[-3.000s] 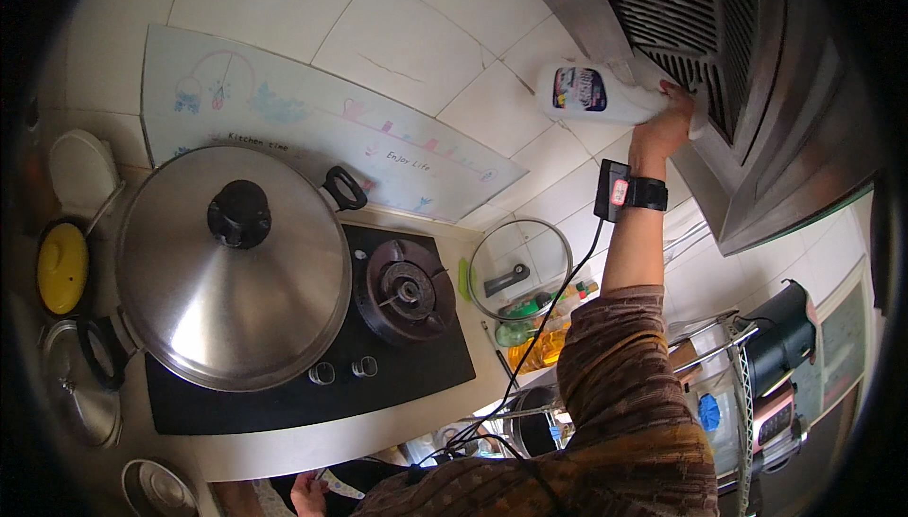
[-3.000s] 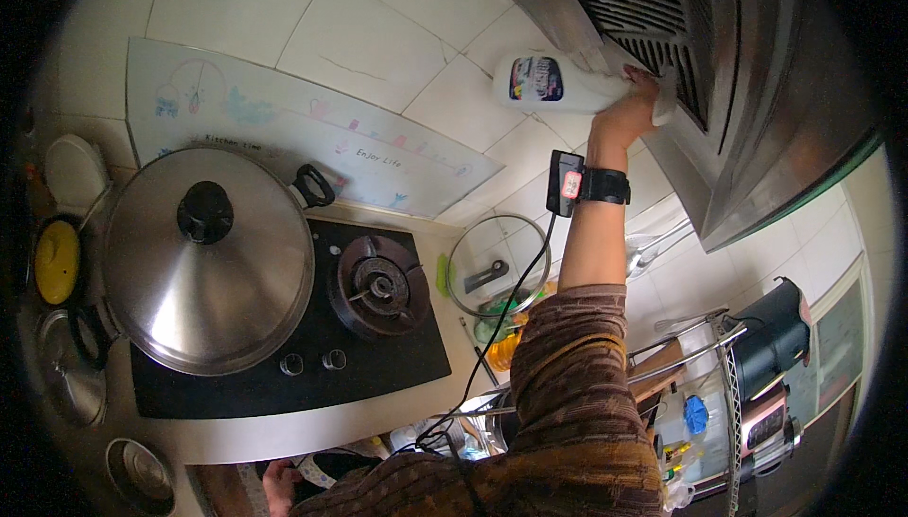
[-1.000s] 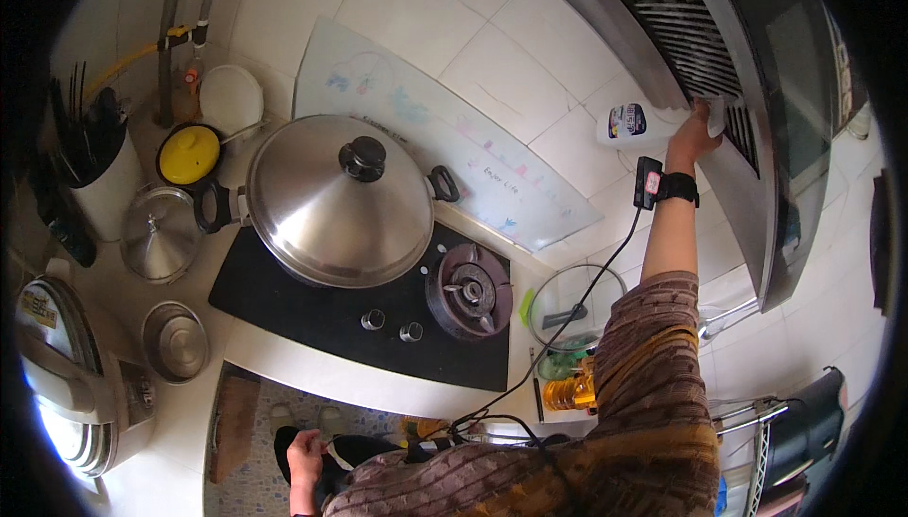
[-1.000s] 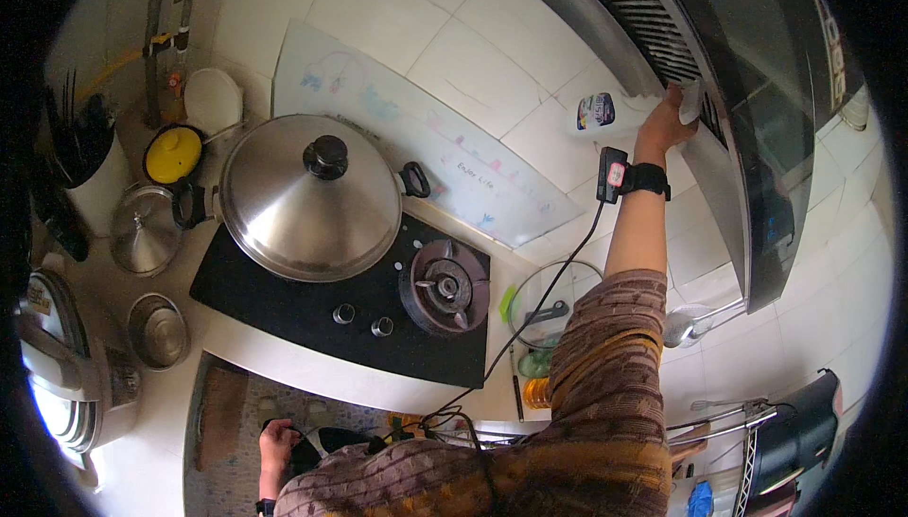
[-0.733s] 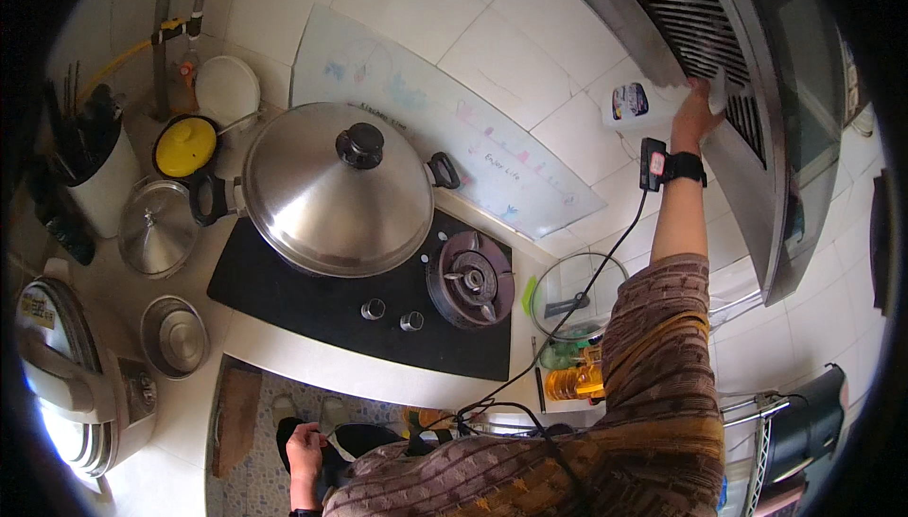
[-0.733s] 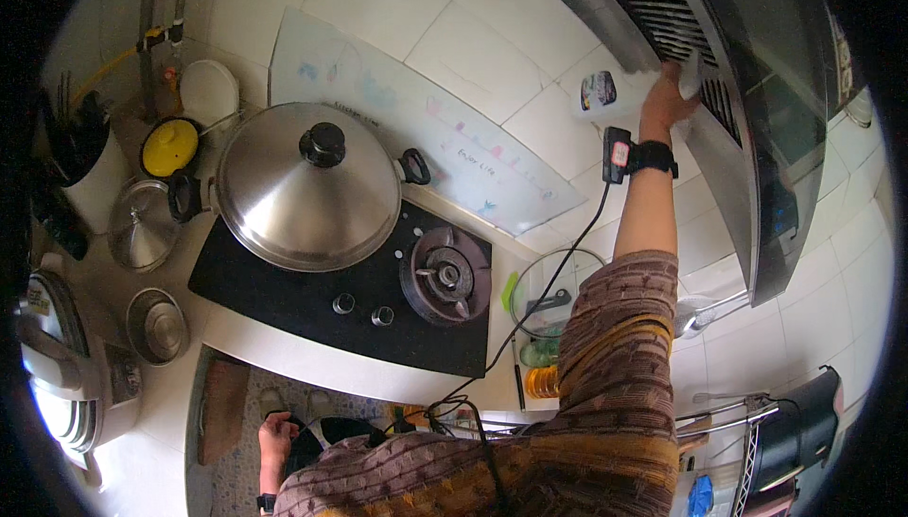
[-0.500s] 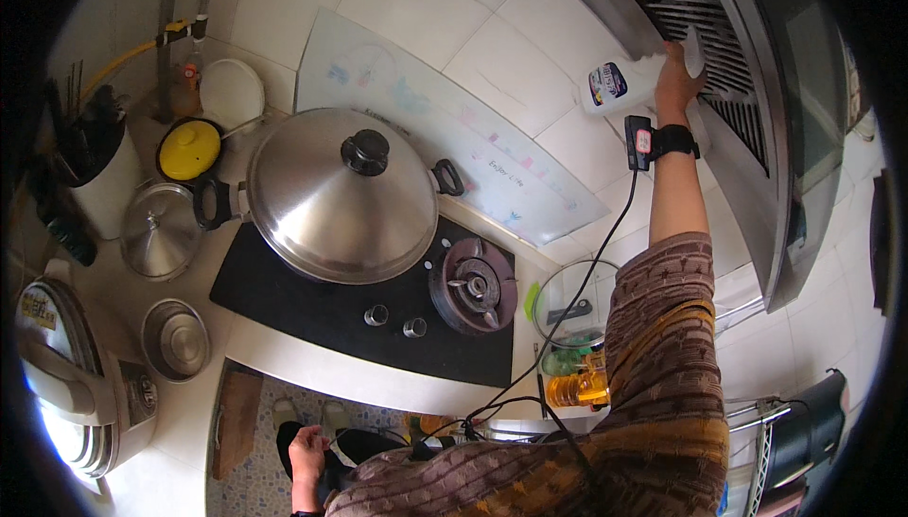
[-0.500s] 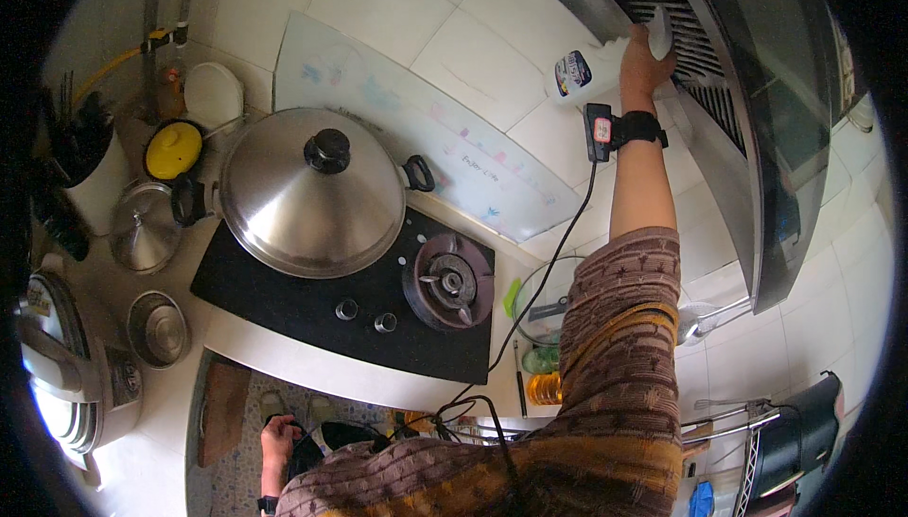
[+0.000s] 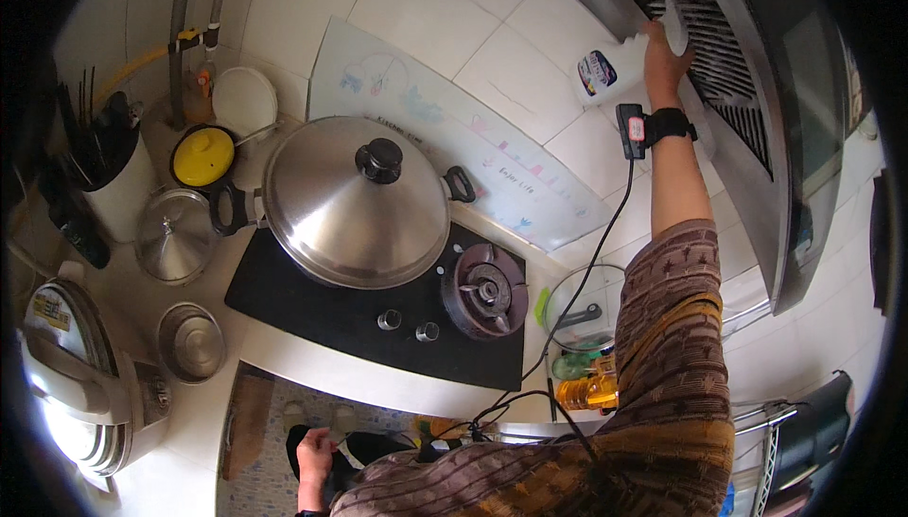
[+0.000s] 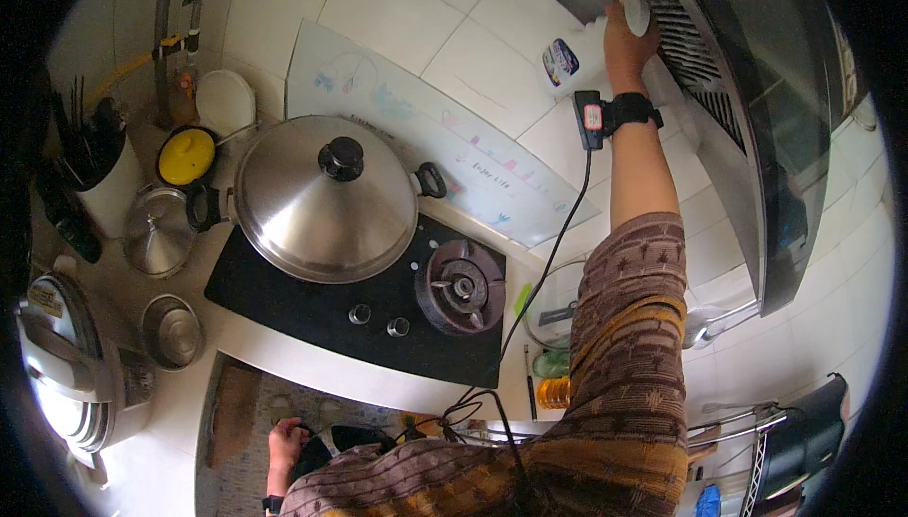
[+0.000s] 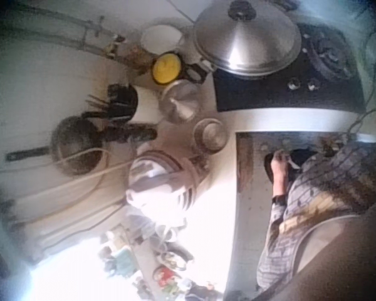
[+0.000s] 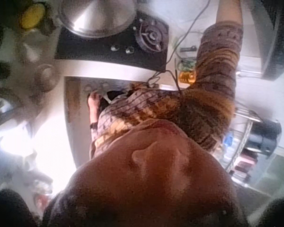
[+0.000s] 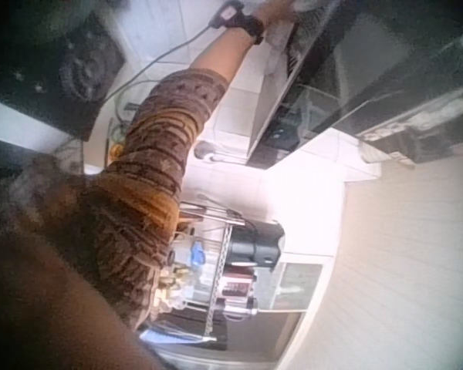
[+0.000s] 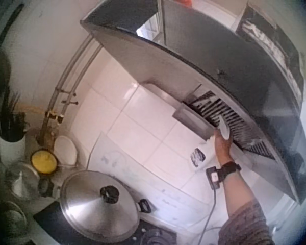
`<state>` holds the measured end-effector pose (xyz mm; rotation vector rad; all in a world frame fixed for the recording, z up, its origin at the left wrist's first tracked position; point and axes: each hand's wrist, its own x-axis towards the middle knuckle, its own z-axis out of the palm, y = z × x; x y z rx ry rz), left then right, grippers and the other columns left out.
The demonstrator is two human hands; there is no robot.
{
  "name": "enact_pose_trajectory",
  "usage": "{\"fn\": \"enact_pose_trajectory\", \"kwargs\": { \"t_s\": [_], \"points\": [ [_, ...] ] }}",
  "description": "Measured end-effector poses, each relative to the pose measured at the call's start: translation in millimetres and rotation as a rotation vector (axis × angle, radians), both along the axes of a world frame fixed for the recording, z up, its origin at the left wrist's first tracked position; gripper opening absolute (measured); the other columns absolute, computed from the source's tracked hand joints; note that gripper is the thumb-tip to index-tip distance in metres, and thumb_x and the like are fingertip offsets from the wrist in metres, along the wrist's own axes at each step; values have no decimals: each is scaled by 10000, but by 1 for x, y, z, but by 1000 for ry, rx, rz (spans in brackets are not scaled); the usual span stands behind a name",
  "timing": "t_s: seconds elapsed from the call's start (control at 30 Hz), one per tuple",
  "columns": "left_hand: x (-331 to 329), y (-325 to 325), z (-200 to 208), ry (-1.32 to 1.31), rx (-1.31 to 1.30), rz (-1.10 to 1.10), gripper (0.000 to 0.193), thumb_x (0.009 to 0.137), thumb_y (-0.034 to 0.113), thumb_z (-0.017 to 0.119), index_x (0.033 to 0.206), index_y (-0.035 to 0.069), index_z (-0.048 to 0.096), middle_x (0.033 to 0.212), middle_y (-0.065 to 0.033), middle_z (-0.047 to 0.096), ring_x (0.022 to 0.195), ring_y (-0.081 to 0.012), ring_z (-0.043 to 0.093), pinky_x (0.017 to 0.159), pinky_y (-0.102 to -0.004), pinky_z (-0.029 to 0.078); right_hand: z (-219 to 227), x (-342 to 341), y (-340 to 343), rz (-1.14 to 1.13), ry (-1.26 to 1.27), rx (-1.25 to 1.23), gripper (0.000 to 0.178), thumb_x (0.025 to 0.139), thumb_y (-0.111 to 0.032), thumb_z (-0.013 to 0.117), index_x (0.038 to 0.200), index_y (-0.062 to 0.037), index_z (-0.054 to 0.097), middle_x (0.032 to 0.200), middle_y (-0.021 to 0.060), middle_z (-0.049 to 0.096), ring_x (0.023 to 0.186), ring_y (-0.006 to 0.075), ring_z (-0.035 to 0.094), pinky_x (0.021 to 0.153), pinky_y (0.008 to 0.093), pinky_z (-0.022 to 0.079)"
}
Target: The person scrubs a pan in the sink using a brush and running water, then rinses it and places it on the counter. They spray cleaner on the wall and wipe the wall and stovetop with a cloth. The person also wipes the countertop and moves a pressure cooker.
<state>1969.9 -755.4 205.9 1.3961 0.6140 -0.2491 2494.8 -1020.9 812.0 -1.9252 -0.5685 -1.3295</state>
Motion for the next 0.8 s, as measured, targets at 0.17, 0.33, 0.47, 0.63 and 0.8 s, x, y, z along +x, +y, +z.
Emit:
{"fn": "enact_pose_trajectory", "kwargs": {
  "t_s": [0.17, 0.33, 0.47, 0.63, 0.8],
  "points": [
    [5, 11, -2, -47, 43, -41, 206, 820, 33, 509, 999, -29, 590, 750, -113, 645, 661, -161, 628, 616, -281, 505, 3, -10, -41, 263, 98, 121, 645, 813, -371, 583, 1246, 69, 393, 1214, 172, 504, 1119, 227, 455, 1030, 343, 215],
    [9, 36, 7, -150, 48, -95, 207, 863, 29, 479, 1036, -37, 571, 791, -106, 652, 696, -149, 620, 651, -261, 502, -73, -87, -132, -210, 109, -149, 226, 834, -184, 521, 948, -35, 648, 1016, 52, 638, 975, 170, 560, 955, 332, 329],
    [20, 55, 29, -93, 129, -118, 216, 866, 34, 475, 1047, -36, 571, 797, -114, 659, 714, -157, 636, 666, -268, 507, -149, -194, -168, 41, 269, 159, 197, 765, -195, 578, 845, -48, 683, 871, 0, 655, 849, 106, 565, 866, 258, 374],
    [55, 55, 61, -166, 165, -235, 222, 843, 21, 479, 1032, -24, 588, 792, -113, 654, 698, -145, 621, 665, -264, 500, -211, -321, -183, -141, 523, 443, 203, 804, -145, 585, 945, -9, 639, 910, 44, 646, 803, 125, 571, 774, 265, 443],
    [104, 41, 94, -271, 295, -446, 242, 846, 22, 475, 1058, -17, 585, 807, -112, 659, 717, -149, 631, 677, -267, 506, -197, -426, -189, -287, 539, 374, 292, 816, -163, 574, 1047, 15, 588, 969, 91, 638, 751, 139, 582, 710, 276, 475]
  ]
}}
